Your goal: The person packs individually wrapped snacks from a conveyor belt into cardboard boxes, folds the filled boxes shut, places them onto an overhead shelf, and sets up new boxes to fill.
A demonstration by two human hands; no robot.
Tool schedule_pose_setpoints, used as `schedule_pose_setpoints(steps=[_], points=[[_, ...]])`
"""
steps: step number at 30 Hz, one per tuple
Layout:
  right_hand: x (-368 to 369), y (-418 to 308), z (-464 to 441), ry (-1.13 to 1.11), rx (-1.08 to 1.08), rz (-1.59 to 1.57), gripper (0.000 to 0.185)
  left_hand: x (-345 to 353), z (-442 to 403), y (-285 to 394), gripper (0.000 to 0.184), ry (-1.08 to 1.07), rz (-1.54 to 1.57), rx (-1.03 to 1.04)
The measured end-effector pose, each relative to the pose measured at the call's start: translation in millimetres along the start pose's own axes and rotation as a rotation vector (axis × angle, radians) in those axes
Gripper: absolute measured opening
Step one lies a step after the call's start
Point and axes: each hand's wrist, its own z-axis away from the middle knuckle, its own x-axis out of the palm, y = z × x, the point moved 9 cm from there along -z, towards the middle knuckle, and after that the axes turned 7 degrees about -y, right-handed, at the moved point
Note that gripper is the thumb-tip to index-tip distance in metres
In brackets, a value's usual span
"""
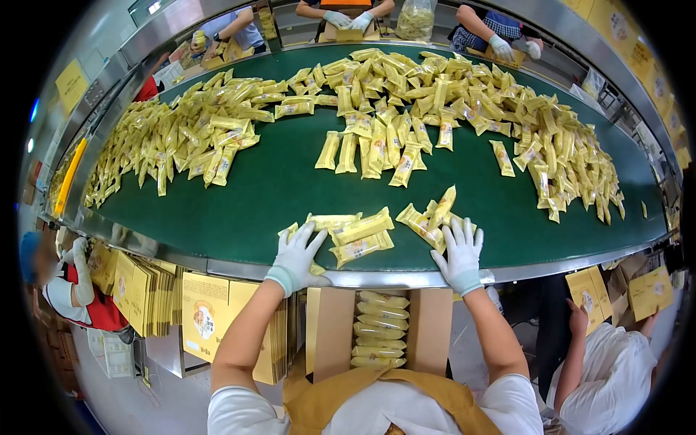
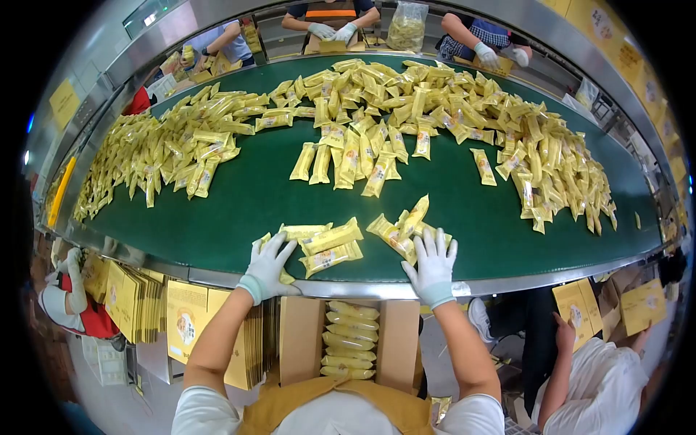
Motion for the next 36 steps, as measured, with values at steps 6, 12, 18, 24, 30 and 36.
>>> schedule_pose_setpoints(steps=[6,12,18,24,30,36], points=[[-18,-38,-17,0.01,-0.082,-0.3,0.066,-10,27,-1,0.122,-0.136,0.004,0.145],[6,-39,-48,-0.226,-0.105,-0.144,0.036,-12,28,-23,0.112,-0.148,0.05,0.241],[-38,3,-53,-0.162,0.025,-0.355,0.025,-7,28,-33,0.078,-0.147,-0.018,0.279],[-5,56,-62,-0.104,0.194,-0.251,0.037,-51,7,-26,0.047,0.284,0.09,0.098],[5,54,-71,-0.237,0.194,-0.159,0.04,-65,-63,62,0.044,0.191,0.15,0.062],[14,54,-68,-0.262,0.223,-0.161,0.047,-34,-110,75,0.044,-0.094,0.034,-0.046]])
